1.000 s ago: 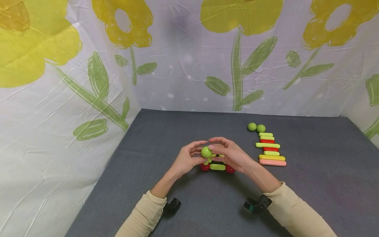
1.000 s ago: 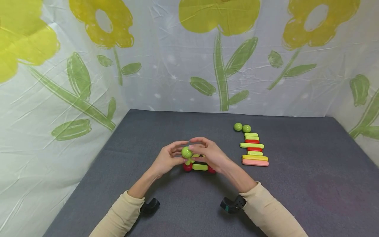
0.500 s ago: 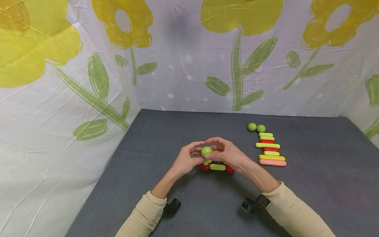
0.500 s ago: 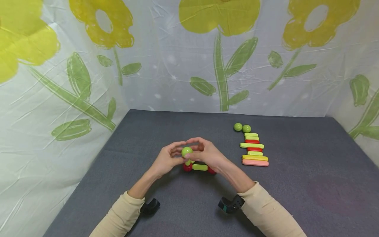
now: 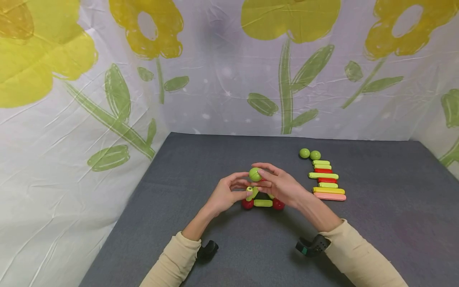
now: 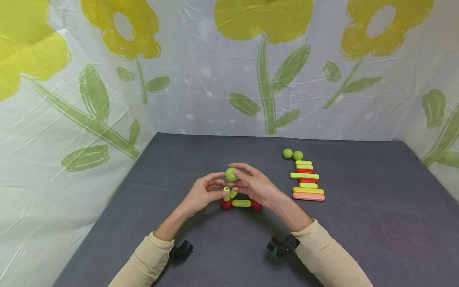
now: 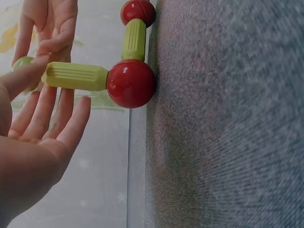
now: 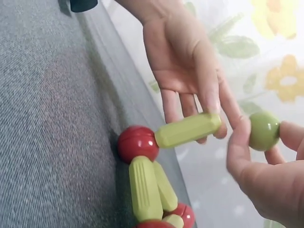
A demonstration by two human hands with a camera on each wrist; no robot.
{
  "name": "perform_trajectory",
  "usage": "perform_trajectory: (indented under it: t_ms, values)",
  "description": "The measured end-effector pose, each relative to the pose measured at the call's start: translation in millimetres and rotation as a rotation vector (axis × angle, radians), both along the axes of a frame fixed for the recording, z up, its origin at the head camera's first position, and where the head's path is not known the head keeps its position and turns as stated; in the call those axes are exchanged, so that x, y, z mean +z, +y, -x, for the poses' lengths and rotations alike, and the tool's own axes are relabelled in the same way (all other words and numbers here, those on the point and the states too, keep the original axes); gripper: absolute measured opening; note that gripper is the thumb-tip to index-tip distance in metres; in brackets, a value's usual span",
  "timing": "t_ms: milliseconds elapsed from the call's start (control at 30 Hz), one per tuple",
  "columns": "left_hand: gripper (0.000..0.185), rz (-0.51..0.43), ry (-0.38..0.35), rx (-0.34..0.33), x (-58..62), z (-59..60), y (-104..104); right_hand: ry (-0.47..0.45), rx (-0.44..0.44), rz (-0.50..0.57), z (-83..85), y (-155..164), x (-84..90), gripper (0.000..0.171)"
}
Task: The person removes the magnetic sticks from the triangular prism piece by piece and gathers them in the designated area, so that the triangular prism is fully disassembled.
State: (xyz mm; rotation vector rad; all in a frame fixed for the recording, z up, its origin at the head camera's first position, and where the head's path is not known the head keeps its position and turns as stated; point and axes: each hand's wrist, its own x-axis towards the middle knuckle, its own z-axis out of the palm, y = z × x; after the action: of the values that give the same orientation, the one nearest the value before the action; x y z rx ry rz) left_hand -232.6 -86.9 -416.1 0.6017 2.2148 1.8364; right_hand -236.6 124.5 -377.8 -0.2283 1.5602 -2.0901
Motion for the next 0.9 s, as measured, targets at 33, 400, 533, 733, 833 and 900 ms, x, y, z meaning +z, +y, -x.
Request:
perform_trajectory:
  t_ms: [33, 400, 533, 733, 833, 900]
  values:
    - [0.054, -0.004, -0.007, -0.011, -0.2, 0.2, -0.2, -0.014, -0.016, 0.014, 0.3, 1.3, 0.4, 0.053]
    - [0.056, 0.006, -0.030, -0.076, 4.7, -2.4, 0.8, -0.028, -0.138, 0.035, 5.6, 30.1, -1.4, 0.057]
    - [0.055, -0.008, 0.020, -0.052, -1.2, -1.6, 3.5, -0.028, -0.162, 0.043, 5.7, 44.0, -0.7, 0.059]
    - [0.053, 0.027, 0.123, 0.019, -4.8, -3.9, 8.7, -0.032, -0.222, 0.017, 9.1, 65.5, 0.0, 0.057]
    - [0.051, 0.041, 0.150, 0.045, -3.9, -5.9, 10.1, -0.035, -0.245, 0.007, 11.4, 76.0, 0.2, 0.059]
    - [0.050, 0.045, 0.158, 0.056, -3.3, -6.4, 10.2, -0.038, -0.253, 0.009, 12.5, 83.2, 0.4, 0.062]
